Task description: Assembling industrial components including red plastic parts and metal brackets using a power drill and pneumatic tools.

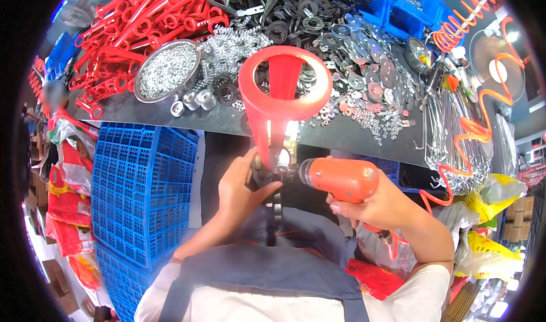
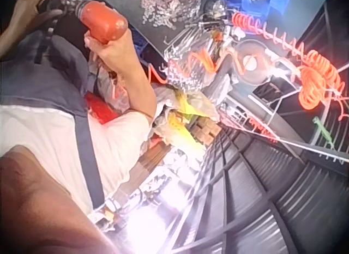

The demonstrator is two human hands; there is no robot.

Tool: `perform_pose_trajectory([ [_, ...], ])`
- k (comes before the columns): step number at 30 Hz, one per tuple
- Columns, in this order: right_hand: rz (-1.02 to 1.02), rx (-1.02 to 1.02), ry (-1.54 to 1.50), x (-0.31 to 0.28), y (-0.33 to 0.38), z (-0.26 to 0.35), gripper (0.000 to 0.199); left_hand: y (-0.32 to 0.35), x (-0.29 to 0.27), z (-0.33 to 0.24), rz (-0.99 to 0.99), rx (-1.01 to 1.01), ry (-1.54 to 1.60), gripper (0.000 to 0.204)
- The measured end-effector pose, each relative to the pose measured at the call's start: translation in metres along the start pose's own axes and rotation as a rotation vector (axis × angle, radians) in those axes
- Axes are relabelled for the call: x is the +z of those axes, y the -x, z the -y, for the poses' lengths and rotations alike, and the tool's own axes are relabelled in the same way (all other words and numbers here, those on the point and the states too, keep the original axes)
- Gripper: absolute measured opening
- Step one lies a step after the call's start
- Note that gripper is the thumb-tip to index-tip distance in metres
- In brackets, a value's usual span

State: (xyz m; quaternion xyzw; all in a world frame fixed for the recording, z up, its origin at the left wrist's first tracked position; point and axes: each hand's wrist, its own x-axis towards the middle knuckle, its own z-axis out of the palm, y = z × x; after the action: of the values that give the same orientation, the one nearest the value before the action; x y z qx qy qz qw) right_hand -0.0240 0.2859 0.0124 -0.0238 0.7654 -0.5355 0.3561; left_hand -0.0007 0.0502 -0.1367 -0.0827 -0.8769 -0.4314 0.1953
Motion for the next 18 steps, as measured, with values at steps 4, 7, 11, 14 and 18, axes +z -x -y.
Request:
perform_pose_trajectory([
  [4,0.099,-0.038,0.221,-0.010,-0.014,0.012,0.037,-0.014,0.020,0.002,0.006,0.078,-0.094,0.070],
  [7,0.199,-0.147,0.583,-0.011,-0.024,0.050,0.034,-0.017,0.028,0.002,-0.041,0.111,-0.056,0.070],
  [11,0.355,0.159,0.755,0.007,-0.046,0.109,0.024,-0.014,0.036,0.002,-0.150,0.092,-0.135,0.069],
  [14,0.270,0.093,0.694,0.006,-0.042,0.098,0.023,-0.018,0.035,-0.002,-0.168,0.089,-0.060,0.072],
  [18,0.020,-0.037,0.252,-0.030,0.006,0.076,0.033,-0.017,0.014,0.010,0.100,-0.141,0.187,0.085],
])
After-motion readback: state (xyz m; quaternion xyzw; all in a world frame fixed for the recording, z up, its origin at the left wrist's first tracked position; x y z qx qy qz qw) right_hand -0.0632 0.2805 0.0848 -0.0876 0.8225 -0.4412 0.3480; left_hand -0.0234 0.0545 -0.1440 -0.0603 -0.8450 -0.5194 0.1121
